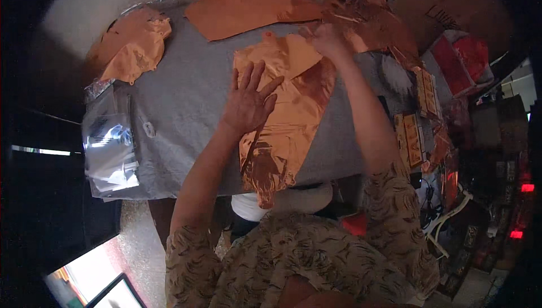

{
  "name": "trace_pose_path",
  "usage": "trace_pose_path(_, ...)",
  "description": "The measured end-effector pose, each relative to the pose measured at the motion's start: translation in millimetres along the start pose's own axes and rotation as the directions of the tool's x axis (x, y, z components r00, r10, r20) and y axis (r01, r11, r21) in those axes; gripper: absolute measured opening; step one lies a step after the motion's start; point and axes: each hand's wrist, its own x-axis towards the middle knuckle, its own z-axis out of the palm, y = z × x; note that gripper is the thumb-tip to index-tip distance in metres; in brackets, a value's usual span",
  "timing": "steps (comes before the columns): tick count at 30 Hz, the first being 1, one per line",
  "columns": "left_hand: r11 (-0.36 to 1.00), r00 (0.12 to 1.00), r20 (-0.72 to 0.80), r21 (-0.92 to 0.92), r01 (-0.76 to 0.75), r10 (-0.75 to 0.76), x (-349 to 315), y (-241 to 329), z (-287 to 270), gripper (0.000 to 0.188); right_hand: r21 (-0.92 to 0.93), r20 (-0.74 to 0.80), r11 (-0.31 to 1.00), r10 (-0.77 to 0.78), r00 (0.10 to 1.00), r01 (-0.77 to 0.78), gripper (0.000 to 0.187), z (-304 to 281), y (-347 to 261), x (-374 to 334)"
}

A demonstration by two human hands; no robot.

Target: Folding copper-colored foil sheets into flat rectangular shapes on a workspace table.

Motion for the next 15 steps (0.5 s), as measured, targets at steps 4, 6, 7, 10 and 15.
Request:
trace_pose_path(4,1.000,1.000,-0.015,0.018,0.004,-0.004,-2,-1,3,0.051,0.222,-0.087,0.971,0.110,0.990,-0.089,0.034,-11,-69,-9)
trace_pose_path(6,1.000,0.993,-0.115,-0.009,-0.024,0.022,1,1,4,0.050,0.102,-0.021,0.994,-0.038,0.999,0.040,0.027,-17,-88,-10)
trace_pose_path(7,1.000,0.993,-0.116,-0.011,-0.028,0.027,4,2,4,0.050,0.098,-0.023,0.994,-0.035,0.999,0.037,0.027,-16,-100,-13)
trace_pose_path(10,1.000,0.998,-0.064,0.004,0.005,-0.004,-3,-3,0,0.049,0.486,0.173,0.873,-0.139,0.975,0.039,0.018,-6,-133,-40)
trace_pose_path(15,1.000,0.999,-0.035,0.020,0.001,-0.001,6,6,1,0.050,0.206,0.024,0.978,-0.047,0.999,0.041,0.046,-21,-69,-95)
